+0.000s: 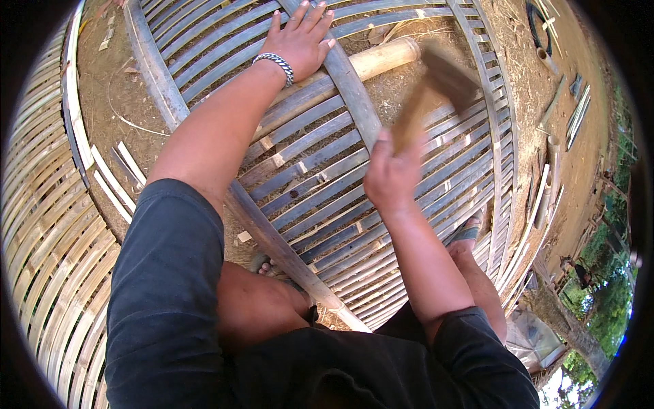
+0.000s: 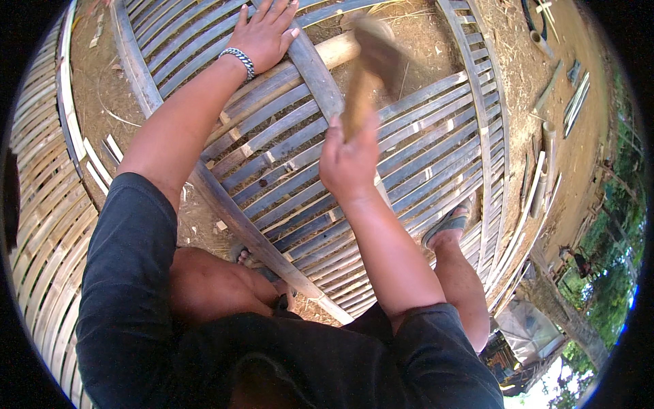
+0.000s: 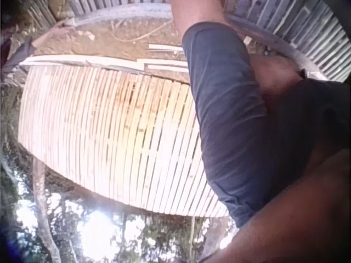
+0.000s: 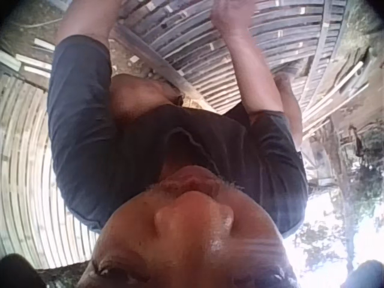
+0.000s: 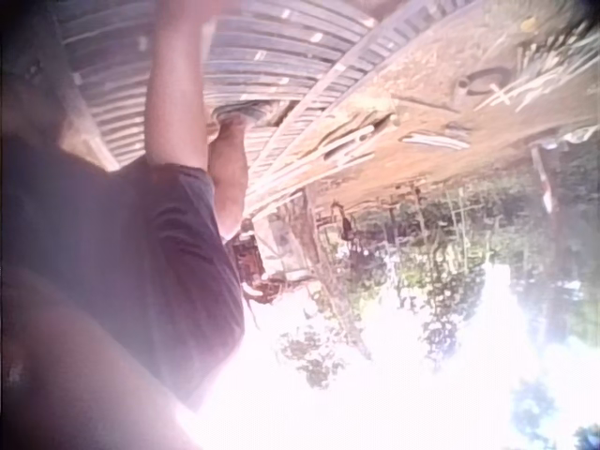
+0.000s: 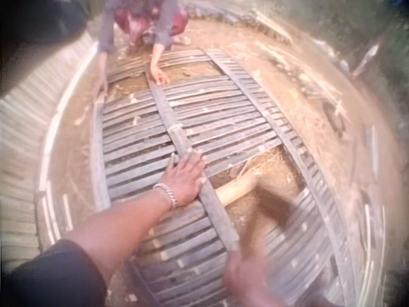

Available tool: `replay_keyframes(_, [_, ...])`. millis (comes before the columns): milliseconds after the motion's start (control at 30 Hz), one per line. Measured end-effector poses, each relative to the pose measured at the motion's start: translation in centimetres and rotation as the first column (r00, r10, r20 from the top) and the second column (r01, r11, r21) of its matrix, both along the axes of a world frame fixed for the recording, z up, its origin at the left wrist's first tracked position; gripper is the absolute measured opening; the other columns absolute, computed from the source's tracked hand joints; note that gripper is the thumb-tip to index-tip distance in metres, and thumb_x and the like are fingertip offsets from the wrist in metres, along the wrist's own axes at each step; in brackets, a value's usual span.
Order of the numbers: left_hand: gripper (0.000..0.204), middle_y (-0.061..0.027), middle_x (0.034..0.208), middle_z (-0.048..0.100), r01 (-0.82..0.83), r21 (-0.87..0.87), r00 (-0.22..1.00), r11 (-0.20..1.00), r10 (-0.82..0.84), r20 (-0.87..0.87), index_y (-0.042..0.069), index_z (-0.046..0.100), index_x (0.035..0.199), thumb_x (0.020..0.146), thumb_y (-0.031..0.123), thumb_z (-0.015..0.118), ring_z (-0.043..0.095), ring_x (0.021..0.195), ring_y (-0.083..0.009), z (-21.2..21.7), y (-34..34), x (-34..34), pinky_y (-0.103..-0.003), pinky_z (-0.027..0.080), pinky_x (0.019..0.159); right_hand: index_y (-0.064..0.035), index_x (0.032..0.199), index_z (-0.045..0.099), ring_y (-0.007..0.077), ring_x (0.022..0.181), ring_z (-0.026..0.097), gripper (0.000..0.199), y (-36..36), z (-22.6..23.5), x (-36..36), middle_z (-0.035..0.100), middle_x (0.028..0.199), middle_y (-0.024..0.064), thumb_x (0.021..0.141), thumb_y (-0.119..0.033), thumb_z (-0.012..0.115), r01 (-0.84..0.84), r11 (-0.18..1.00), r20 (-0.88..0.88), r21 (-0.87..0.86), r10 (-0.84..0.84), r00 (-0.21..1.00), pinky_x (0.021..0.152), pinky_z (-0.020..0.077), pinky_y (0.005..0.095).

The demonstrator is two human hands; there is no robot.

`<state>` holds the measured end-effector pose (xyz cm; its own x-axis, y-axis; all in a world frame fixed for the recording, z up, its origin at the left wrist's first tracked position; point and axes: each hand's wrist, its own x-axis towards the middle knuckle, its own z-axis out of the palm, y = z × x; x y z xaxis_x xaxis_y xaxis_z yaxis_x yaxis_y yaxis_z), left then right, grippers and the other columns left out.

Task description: The person builds a bamboo structure by aligning horizontal bamboo slats across vertical supports and securing them with nails using a hammer.

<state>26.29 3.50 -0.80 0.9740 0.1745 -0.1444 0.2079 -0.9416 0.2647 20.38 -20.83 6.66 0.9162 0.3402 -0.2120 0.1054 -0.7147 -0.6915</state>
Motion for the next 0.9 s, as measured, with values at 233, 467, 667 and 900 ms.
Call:
replay_keyframes(233, [0.060,-0.0108,0.166,0.019,0.019,0.046,1.000,0.999,-0.019,0.007,0.009,0.028,0.157,0.103,0.036,0.038,0.016,0.154,-0.0309,-0.5,0.1,-1.2,-0.057,0.013,0.123,-0.0009,0.132,0.040,0.0499,0.085,0.065,0.038,0.8,2.9,0.2,0.064,0.093,0.0335,0.099,-0.015,0.054,0.038,0.994,0.041,0.107,-0.043,0.998,0.073,0.0528,0.0509])
replay_keyframes(467, [0.060,-0.0106,0.166,0.020,0.015,0.036,0.999,0.999,-0.016,0.047,0.009,0.028,0.156,0.104,0.036,0.038,0.017,0.154,-0.0305,0.0,0.4,-0.2,-0.057,0.014,0.123,-0.0005,0.121,0.042,0.0180,0.062,0.058,0.027,0.6,-3.0,-0.8,0.059,0.076,0.0092,0.102,-0.015,0.054,-0.172,0.949,0.104,-0.263,0.206,0.973,0.058,0.0474,0.0286])
replay_keyframes(667, [0.061,-0.0094,0.167,0.019,0.017,0.022,1.000,1.000,-0.017,0.000,0.010,0.027,0.157,0.104,0.036,0.038,0.015,0.154,-0.0294,0.2,0.1,-0.2,-0.057,0.012,0.123,0.0032,0.122,0.046,0.0388,0.081,0.066,0.031,0.3,0.1,-1.5,0.065,0.089,0.0270,0.100,-0.017,0.054,0.057,0.947,0.118,0.316,-0.099,0.988,0.072,0.0524,0.0463])
replay_keyframes(900, [0.060,-0.0101,0.167,0.019,0.001,0.208,0.992,0.978,-0.027,0.120,0.010,0.028,0.156,0.103,0.036,0.038,0.016,0.154,-0.0301,-3.6,0.7,-0.8,-0.057,0.014,0.123,0.0037,0.115,0.045,0.0518,0.087,0.063,0.029,1.8,-0.2,-0.8,0.063,0.093,0.0344,0.099,-0.018,0.056,0.011,0.993,-0.168,-0.118,-0.031,0.985,0.078,0.0491,0.0540])
